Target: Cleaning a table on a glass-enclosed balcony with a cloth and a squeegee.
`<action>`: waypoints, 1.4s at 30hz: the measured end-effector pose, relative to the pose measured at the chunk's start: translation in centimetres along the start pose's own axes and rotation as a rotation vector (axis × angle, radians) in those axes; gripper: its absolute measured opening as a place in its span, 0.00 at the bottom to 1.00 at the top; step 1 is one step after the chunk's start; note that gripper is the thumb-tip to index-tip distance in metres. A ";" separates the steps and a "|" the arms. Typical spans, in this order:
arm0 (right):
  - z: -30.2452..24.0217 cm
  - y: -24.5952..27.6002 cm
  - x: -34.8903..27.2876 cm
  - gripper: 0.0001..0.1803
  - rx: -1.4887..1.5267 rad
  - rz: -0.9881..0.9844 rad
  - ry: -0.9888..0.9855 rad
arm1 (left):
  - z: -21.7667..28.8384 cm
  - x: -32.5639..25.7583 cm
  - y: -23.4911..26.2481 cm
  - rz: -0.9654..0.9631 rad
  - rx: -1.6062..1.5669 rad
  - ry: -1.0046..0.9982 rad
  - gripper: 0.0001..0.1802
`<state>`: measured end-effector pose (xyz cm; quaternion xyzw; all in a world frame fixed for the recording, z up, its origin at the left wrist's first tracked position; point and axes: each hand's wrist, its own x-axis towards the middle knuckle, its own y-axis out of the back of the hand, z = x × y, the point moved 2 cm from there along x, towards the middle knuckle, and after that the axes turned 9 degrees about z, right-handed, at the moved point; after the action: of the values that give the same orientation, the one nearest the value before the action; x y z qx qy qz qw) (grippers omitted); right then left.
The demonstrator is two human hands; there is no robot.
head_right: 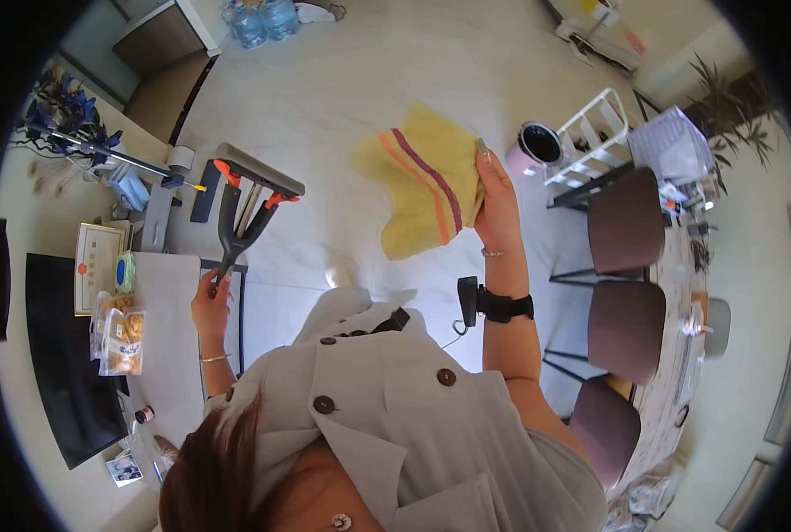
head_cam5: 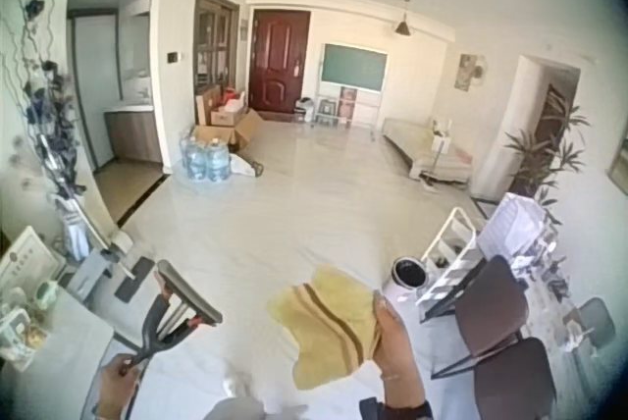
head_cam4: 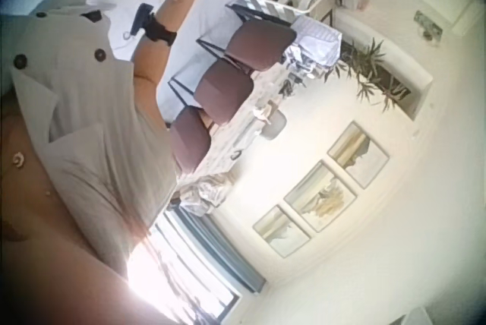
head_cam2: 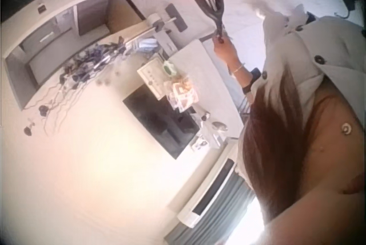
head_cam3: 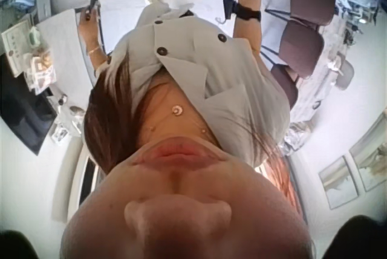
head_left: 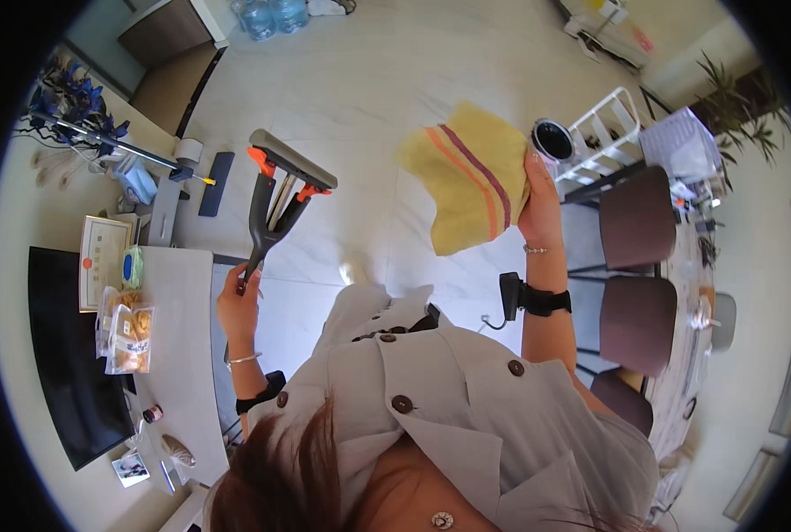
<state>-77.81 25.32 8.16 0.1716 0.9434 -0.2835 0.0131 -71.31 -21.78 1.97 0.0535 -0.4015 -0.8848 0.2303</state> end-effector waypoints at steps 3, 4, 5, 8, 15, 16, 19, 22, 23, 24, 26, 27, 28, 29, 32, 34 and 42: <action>2.0 -4.2 7.1 0.22 0.035 -0.103 -0.036 | -0.9 4.8 -2.2 -0.023 -0.065 0.084 0.16; 3.0 -5.2 9.0 0.22 0.033 -0.103 -0.031 | -1.3 6.7 -3.2 -0.032 -0.113 0.099 0.17; 3.7 -6.5 11.2 0.22 0.033 -0.104 -0.059 | -0.9 8.9 -4.1 -0.038 -0.164 0.117 0.17; 4.7 -10.1 16.5 0.23 0.078 -0.074 -0.087 | 1.3 15.5 -6.4 -0.128 -0.274 0.127 0.15; 3.6 -17.0 26.4 0.24 0.169 -0.063 -0.053 | 8.9 30.1 -12.5 -0.348 -0.521 0.115 0.13; 3.7 -17.6 27.5 0.24 0.173 -0.053 -0.053 | 10.2 31.8 -13.6 -0.405 -0.550 0.107 0.13; 4.1 -19.5 32.6 0.25 0.269 -0.104 -0.074 | 14.8 37.4 -16.9 -0.469 -0.588 0.101 0.13; 5.2 -19.4 37.2 0.25 0.412 -0.112 -0.092 | 17.5 40.3 -20.1 -0.457 -0.591 0.089 0.13; 5.6 -19.2 39.5 0.24 0.471 -0.099 -0.101 | 18.3 41.9 -21.1 -0.439 -0.570 0.067 0.13; 6.1 -18.9 41.8 0.24 0.531 -0.088 -0.113 | 19.0 43.5 -22.2 -0.419 -0.548 0.045 0.13; 7.0 -18.8 46.5 0.25 0.582 -0.123 -0.127 | 20.4 46.3 -23.9 -0.408 -0.542 0.053 0.13; 7.1 -18.8 48.8 0.26 0.628 -0.148 -0.141 | 21.0 47.5 -24.8 -0.409 -0.538 0.065 0.13; 7.0 -18.7 51.2 0.26 0.633 -0.162 -0.144 | 21.8 48.7 -25.7 -0.395 -0.537 0.061 0.13; 7.2 -18.9 52.6 0.28 0.611 -0.125 -0.153 | 22.0 49.5 -26.1 -0.380 -0.495 0.046 0.13; 7.0 -19.3 56.7 0.31 0.587 -0.150 -0.218 | 23.5 52.1 -27.2 -0.342 -0.475 0.044 0.13; 6.8 -19.6 59.1 0.31 0.575 -0.186 -0.284 | 24.6 53.9 -27.6 -0.328 -0.504 0.055 0.13; 9.1 -19.3 65.0 0.24 0.672 -0.079 -0.247 | 27.5 59.3 -29.3 -0.253 -0.419 0.031 0.15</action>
<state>-146.06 25.93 2.83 0.0943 0.7947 -0.5967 0.0588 -142.41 -12.85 4.25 0.0680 -0.1958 -0.9696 0.1299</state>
